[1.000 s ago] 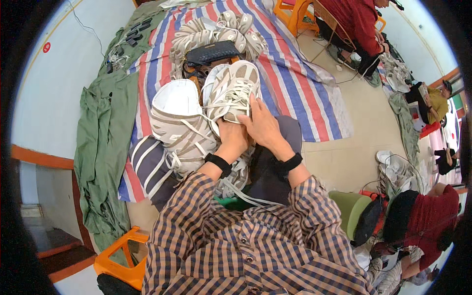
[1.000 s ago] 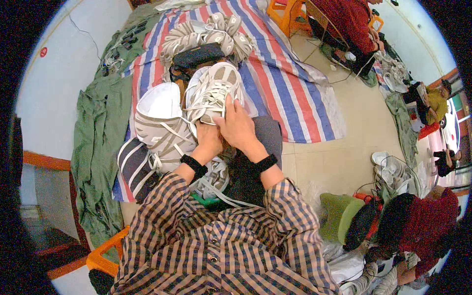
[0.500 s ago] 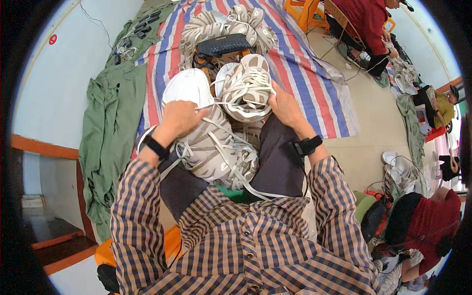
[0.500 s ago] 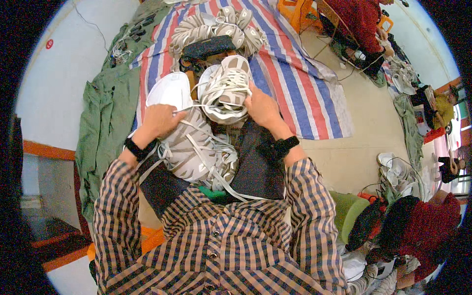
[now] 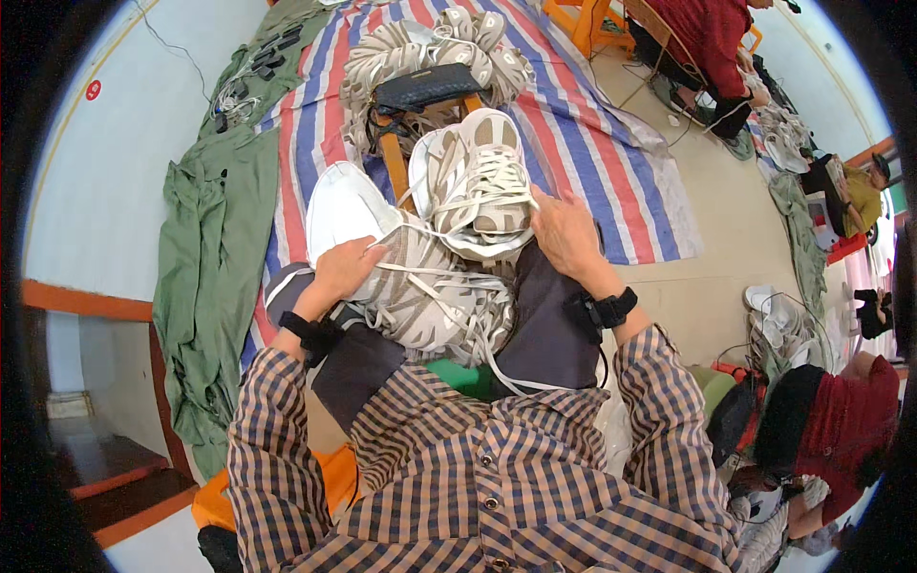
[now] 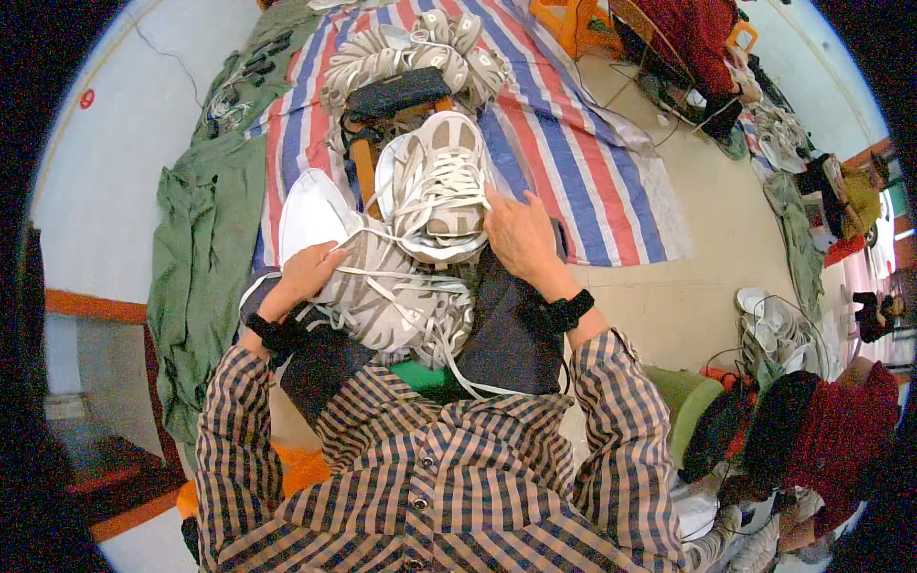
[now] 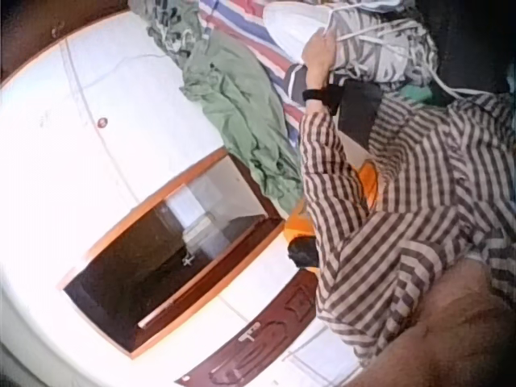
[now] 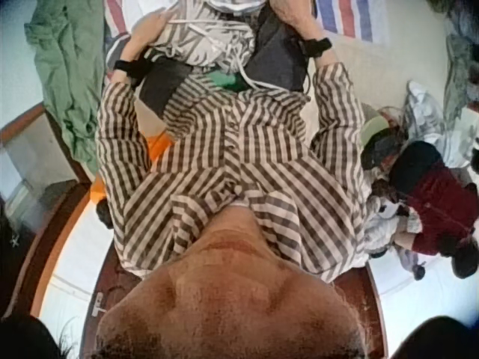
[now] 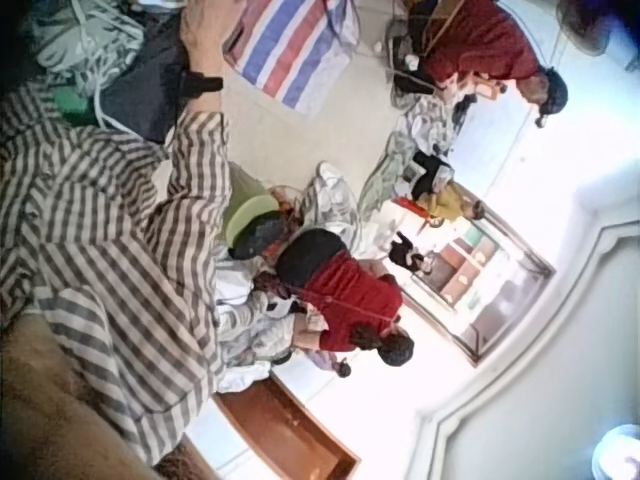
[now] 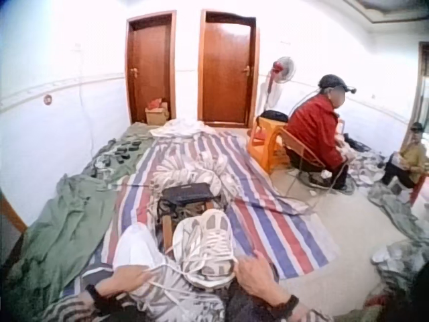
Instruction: Lacing and grouping pairs of shoes during manufacturing assembly.
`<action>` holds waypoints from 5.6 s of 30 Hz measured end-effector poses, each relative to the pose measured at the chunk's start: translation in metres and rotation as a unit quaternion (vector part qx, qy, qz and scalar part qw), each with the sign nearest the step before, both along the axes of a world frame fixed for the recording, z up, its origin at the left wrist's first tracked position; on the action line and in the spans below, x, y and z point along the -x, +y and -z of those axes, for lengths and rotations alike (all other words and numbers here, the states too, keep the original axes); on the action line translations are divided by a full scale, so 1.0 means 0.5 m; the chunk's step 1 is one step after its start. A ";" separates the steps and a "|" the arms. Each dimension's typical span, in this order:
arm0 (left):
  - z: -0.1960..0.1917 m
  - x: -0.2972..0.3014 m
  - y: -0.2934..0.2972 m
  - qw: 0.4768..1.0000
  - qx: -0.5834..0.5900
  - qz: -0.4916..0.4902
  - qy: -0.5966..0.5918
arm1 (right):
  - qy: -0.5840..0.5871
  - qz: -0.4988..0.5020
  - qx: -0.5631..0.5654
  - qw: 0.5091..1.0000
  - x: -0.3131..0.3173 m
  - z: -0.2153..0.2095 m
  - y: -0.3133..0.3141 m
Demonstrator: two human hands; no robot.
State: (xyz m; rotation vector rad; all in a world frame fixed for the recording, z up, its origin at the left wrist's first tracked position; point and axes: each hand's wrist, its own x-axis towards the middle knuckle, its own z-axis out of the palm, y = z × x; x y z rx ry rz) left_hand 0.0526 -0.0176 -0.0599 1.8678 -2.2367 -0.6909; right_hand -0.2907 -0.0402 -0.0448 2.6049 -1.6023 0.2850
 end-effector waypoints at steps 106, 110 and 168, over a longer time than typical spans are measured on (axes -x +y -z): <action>-0.440 0.224 -0.038 0.926 -0.024 0.088 0.367 | -0.346 0.067 0.082 0.932 -0.037 0.034 0.039; -0.171 0.214 -0.066 0.988 0.103 0.062 0.097 | -0.340 0.075 0.076 0.934 -0.035 0.033 0.042; -0.016 0.260 -0.020 0.978 0.181 -0.096 -0.038 | -0.757 0.053 -0.188 0.624 0.014 -0.119 0.002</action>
